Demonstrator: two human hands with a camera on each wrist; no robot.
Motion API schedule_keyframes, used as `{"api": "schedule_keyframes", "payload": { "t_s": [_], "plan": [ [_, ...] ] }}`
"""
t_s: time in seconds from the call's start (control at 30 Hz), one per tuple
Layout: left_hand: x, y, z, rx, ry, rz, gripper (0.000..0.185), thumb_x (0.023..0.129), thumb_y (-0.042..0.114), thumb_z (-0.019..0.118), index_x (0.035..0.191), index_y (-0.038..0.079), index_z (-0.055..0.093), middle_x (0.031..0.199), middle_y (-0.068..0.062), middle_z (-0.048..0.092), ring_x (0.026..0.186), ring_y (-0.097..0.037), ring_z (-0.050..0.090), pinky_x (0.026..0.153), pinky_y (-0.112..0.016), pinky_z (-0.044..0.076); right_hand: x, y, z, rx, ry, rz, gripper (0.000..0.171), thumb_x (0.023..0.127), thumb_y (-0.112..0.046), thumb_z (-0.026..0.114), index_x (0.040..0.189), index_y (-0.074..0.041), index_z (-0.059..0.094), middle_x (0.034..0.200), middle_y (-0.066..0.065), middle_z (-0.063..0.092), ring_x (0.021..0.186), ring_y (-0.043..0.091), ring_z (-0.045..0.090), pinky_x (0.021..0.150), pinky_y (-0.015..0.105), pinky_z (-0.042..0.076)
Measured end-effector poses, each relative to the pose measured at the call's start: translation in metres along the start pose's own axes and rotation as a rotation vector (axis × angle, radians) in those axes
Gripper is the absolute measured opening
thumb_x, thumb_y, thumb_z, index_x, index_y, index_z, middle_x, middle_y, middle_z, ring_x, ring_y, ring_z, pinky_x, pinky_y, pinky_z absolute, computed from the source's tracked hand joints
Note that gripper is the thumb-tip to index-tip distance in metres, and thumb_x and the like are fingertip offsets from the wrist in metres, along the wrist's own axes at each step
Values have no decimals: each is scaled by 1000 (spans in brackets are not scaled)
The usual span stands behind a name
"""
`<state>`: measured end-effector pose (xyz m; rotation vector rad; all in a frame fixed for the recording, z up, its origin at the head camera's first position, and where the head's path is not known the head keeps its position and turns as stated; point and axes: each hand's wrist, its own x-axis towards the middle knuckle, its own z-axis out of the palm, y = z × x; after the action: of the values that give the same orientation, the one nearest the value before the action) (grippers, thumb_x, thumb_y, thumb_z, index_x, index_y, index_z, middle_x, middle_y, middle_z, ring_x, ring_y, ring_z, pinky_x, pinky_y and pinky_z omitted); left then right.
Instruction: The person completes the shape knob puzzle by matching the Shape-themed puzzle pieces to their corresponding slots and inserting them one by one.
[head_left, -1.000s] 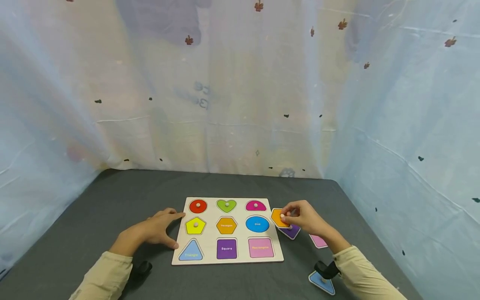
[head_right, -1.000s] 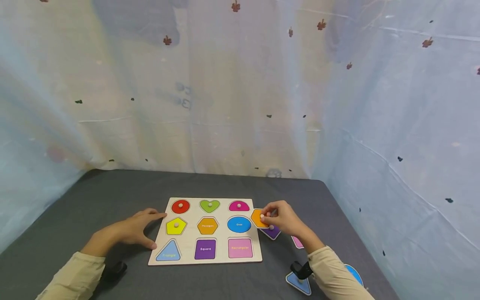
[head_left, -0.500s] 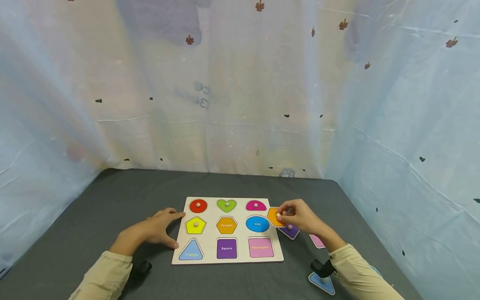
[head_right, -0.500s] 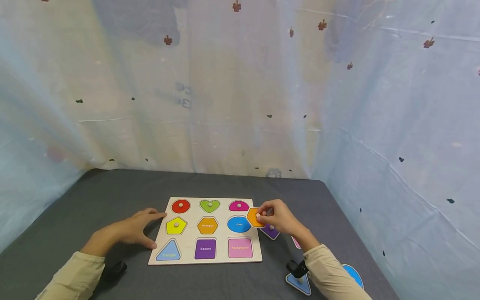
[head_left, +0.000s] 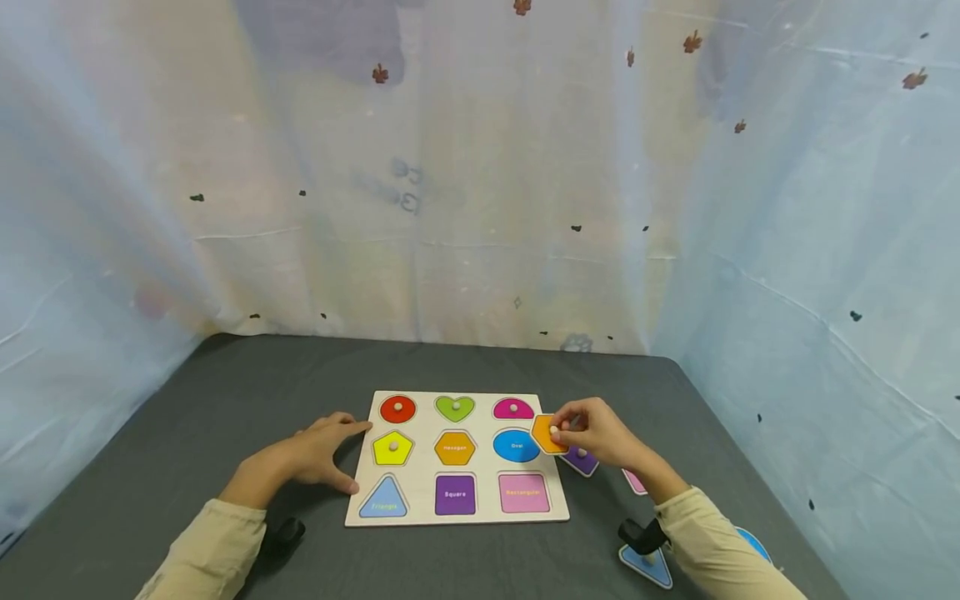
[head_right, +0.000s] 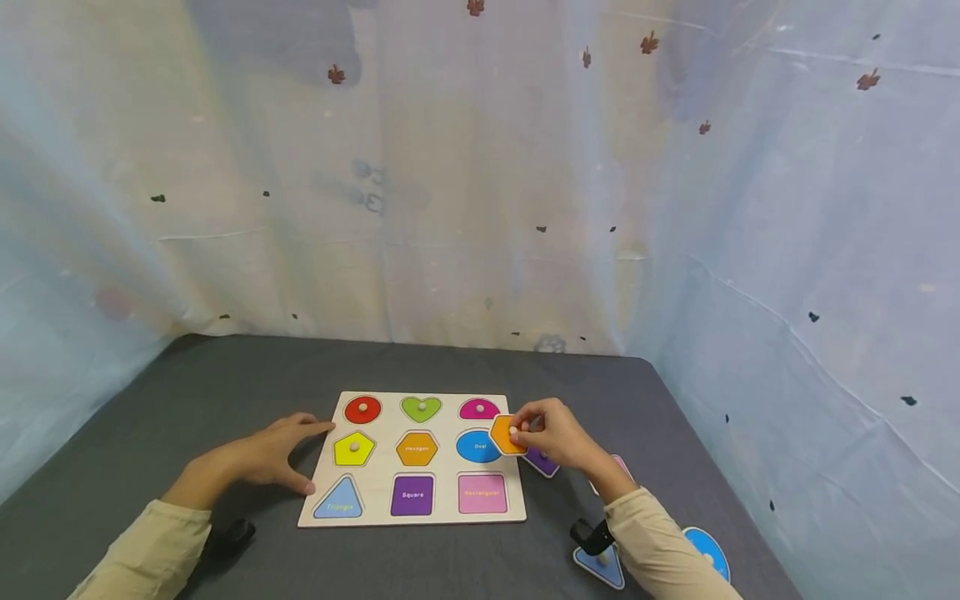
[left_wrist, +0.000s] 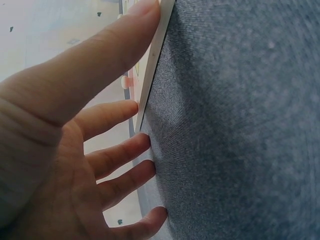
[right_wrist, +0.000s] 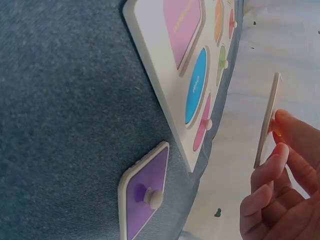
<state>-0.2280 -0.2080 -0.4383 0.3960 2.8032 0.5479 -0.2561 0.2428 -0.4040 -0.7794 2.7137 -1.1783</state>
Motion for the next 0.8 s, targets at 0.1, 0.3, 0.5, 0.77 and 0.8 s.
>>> {"api": "schedule_keyframes", "payload": {
  "t_s": [0.1,0.3,0.5,0.77,0.8],
  "plan": [
    [0,1,-1,0,0,4,102,67,40,94,152,14,46,149,-20,43,133,-41,44,103,-78,31,2,-2,-2,-1,4,-3,13,92,-12,74,99,-1,74,84,9,61,62,11,52,55,21,51],
    [-1,3,-3,-6,-8,-6,102,67,39,94,153,14,44,150,-20,42,135,-43,42,104,-81,27,5,-5,-1,1,-8,-15,13,93,-12,73,100,-2,74,85,9,62,62,10,52,53,24,52],
    [0,6,-3,-5,-1,0,102,68,38,94,153,14,44,149,-20,43,134,-42,42,104,-80,27,7,-10,0,-22,-3,-41,11,93,-11,73,98,-2,74,84,8,63,60,12,52,51,19,46],
    [-1,5,-4,-2,-3,-4,101,67,37,94,152,13,46,148,-19,44,132,-41,44,104,-80,28,13,-15,5,-14,-7,-33,10,92,-11,74,98,-3,75,85,7,63,62,10,51,55,20,48],
    [-1,4,-3,-5,-3,-8,101,67,37,94,152,13,46,148,-19,44,132,-40,44,104,-80,28,14,-16,6,-11,-10,-34,10,92,-11,74,98,-3,75,85,7,64,62,10,52,56,21,50]
  ]
}}
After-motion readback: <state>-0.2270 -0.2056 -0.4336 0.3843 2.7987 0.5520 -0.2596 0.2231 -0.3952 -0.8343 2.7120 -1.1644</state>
